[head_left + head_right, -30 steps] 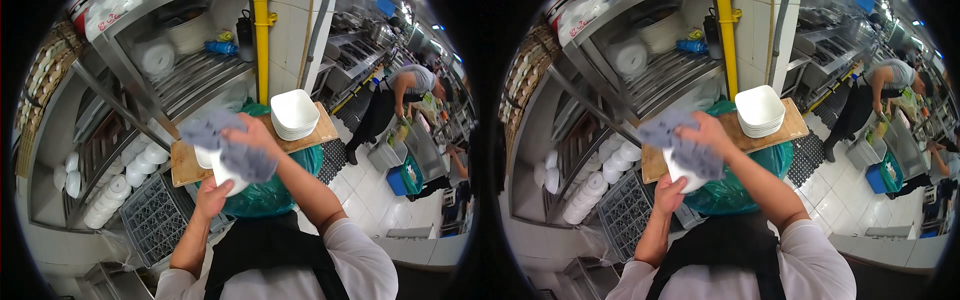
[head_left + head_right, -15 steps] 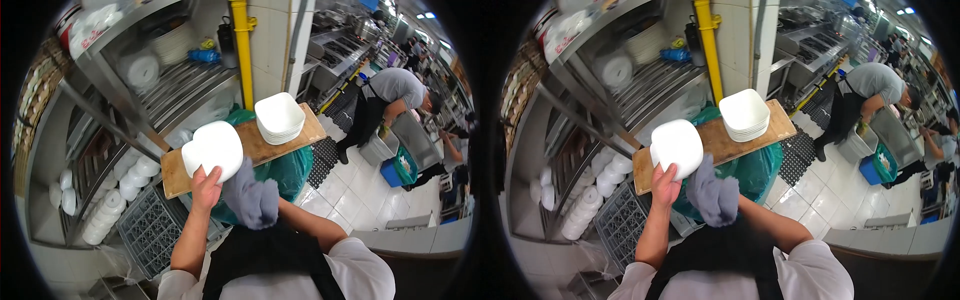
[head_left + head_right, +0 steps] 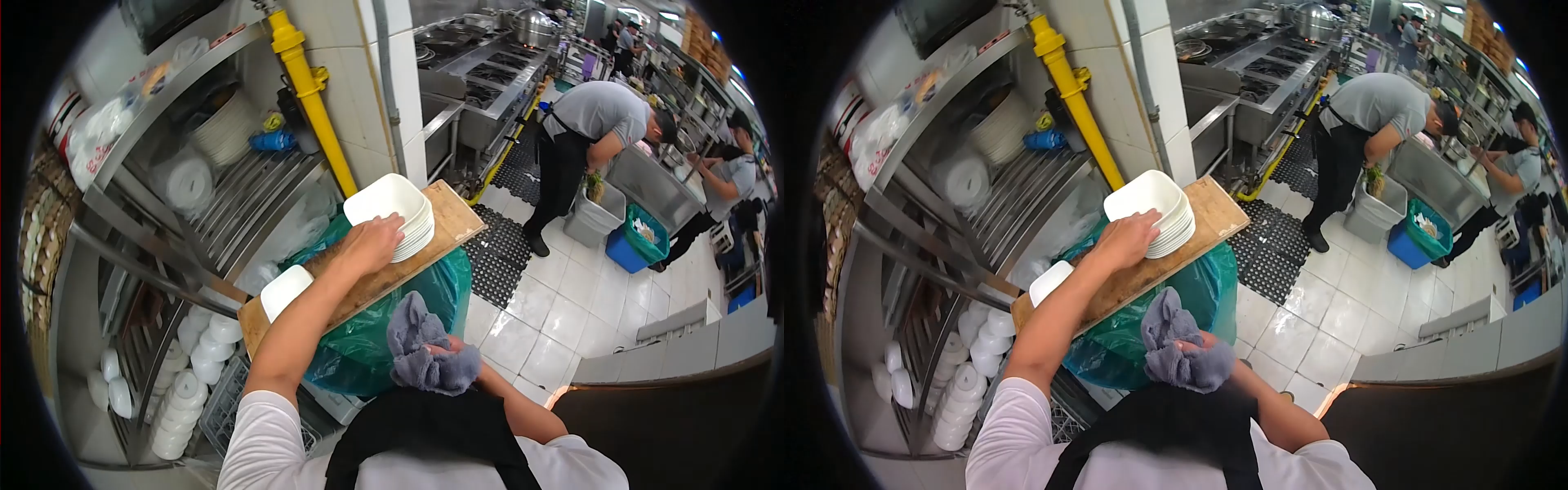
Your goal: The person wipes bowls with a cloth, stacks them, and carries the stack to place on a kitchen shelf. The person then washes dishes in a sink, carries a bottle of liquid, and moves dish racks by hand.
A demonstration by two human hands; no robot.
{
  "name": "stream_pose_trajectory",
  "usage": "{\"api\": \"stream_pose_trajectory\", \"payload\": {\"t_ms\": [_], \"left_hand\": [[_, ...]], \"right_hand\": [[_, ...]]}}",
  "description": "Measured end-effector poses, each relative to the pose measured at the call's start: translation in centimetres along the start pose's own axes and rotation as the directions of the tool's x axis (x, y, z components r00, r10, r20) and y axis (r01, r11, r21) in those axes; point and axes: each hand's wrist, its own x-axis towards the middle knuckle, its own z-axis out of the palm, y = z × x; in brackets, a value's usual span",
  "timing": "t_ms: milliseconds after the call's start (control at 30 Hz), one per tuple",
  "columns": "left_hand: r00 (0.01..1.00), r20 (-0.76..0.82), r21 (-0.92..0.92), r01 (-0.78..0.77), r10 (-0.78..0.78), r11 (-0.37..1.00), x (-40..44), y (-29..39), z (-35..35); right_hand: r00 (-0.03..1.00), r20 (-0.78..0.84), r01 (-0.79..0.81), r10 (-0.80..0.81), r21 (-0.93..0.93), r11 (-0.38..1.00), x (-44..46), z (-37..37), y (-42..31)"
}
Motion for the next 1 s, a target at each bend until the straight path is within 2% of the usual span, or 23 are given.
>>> {"api": "stream_pose_trajectory", "payload": {"t_ms": [133,200,233,333,433,467,533,600,667,700,733,800,833,867,933,1000], "left_hand": [[0.993,0.099,0.090,-0.071,0.062,0.993,0.8,-0.5,1.1],[0.998,0.045,0.126,-0.057,0.052,0.990,1.0,-0.8,2.2],[0.999,0.013,0.141,-0.038,0.037,0.989,1.0,-1.0,3.0],[0.992,-0.126,0.055,-0.021,0.028,0.998,1.2,-1.5,5.0],[0.925,-0.379,-0.042,-0.028,0.010,0.999,-1.7,0.2,3.5],[0.892,-0.445,-0.141,0.015,-0.077,0.990,-3.7,0.2,3.4],[0.797,-0.554,-0.331,0.055,-0.241,0.942,-7.5,0.2,3.6],[0.687,-0.584,-0.371,0.247,-0.432,0.895,-12.7,-0.9,4.1],[0.534,-0.623,-0.405,0.405,-0.571,0.820,-17.9,-3.0,5.7],[0.474,-0.676,-0.363,0.453,-0.565,0.814,-20.2,-4.1,6.3],[0.465,-0.624,-0.389,0.512,-0.628,0.766,-22.1,-5.0,6.7],[0.460,-0.533,-0.431,0.575,-0.710,0.695,-23.9,-6.0,7.7],[0.468,-0.495,-0.452,0.581,-0.732,0.677,-24.3,-6.7,8.3],[0.476,-0.459,-0.472,0.585,-0.750,0.659,-24.6,-7.4,8.9],[0.452,-0.351,-0.676,0.483,-0.820,0.556,-24.4,-8.8,10.8],[0.445,-0.346,-0.733,0.422,-0.826,0.534,-24.1,-8.7,10.6]], "right_hand": [[0.995,0.093,0.042,-0.038,-0.047,0.998,-2.1,0.1,-2.3],[0.982,0.188,-0.024,0.013,0.056,0.998,-2.7,0.0,-2.7],[0.969,0.243,-0.069,0.043,0.099,0.993,-2.8,0.1,-3.0],[0.902,0.327,-0.286,0.283,-0.041,0.957,-3.1,2.4,-6.9],[0.882,0.441,-0.102,0.167,-0.168,0.981,-0.3,2.1,-4.3],[0.882,0.436,-0.088,0.178,-0.220,0.972,0.6,1.8,-3.4],[0.867,0.460,-0.121,0.192,-0.179,0.976,2.1,1.9,-2.5],[0.867,0.441,-0.184,0.234,-0.155,0.971,3.1,3.3,-3.2],[0.866,0.478,-0.096,0.146,-0.127,0.987,4.1,5.3,-4.3],[0.861,0.498,-0.054,0.102,-0.110,0.993,5.0,6.1,-4.7],[0.860,0.510,0.144,0.006,-0.253,0.957,6.7,6.7,-4.7],[0.802,0.579,0.455,-0.147,-0.432,0.779,10.1,9.6,-7.7],[0.797,0.567,0.578,-0.209,-0.616,0.535,12.3,10.8,-8.1],[0.772,0.573,0.632,-0.276,-0.739,0.232,14.4,12.2,-8.5],[0.791,0.573,0.598,-0.216,-0.798,0.072,18.1,15.4,-9.6],[0.801,0.562,0.519,-0.207,-0.824,-0.228,22.3,16.9,-8.0]]}}
